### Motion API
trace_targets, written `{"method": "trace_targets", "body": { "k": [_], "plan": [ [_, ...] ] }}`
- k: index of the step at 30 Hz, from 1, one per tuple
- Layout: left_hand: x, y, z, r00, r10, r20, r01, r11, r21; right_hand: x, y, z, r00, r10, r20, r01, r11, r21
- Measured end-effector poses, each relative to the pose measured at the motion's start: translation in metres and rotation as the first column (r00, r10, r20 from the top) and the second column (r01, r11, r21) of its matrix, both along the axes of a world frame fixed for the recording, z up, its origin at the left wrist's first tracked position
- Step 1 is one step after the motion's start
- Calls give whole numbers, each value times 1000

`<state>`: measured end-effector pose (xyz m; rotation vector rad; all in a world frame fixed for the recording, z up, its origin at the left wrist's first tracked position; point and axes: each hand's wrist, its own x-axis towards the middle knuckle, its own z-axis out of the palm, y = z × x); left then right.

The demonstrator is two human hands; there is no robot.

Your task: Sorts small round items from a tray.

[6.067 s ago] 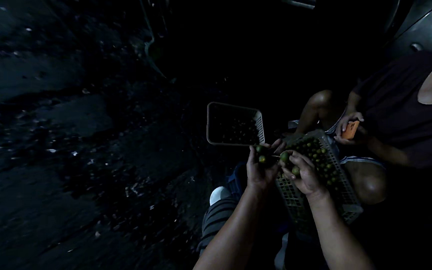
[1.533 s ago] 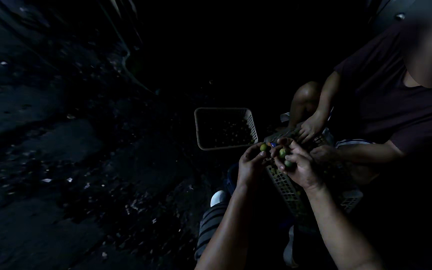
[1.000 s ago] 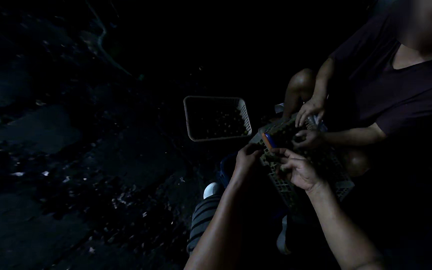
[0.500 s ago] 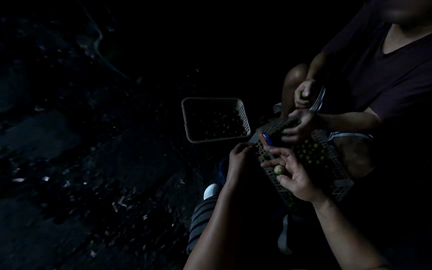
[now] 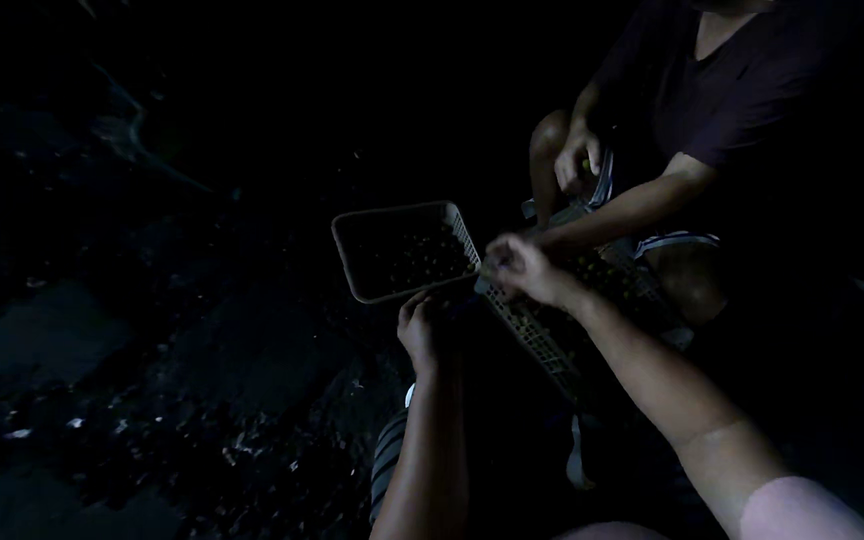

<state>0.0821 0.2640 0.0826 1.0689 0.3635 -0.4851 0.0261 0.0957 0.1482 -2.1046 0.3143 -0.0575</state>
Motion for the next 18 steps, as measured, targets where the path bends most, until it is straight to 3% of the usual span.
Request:
{"method": "trace_targets", "body": {
  "k": [3, 7, 9, 13, 16, 18],
  "plan": [
    [-3, 0, 8, 1000, 2, -2, -2, 1000, -25, 11, 1, 40, 955, -206, 213, 191, 977, 89],
    [-3, 0, 9, 1000, -1, 10, 1, 999, -40, -13, -3, 59, 967, -193, 168, 165, 971, 171],
    [-4, 1, 7, 999, -31, 8, 31, 999, -22, -31, -9, 54, 972, -180, 148, 143, 963, 230],
    [0, 0, -3, 998, -61, 4, 61, 998, 7, -76, -27, 25, 980, -157, 121, 136, 976, 168],
    [2, -1, 2, 996, -83, -24, 84, 996, 24, -95, -40, 5, 963, -270, -3, 264, 939, 219],
    [2, 0, 3, 995, -93, -32, 93, 995, 22, -104, -50, -12, 930, -355, -94, 366, 918, 153]
  ]
}}
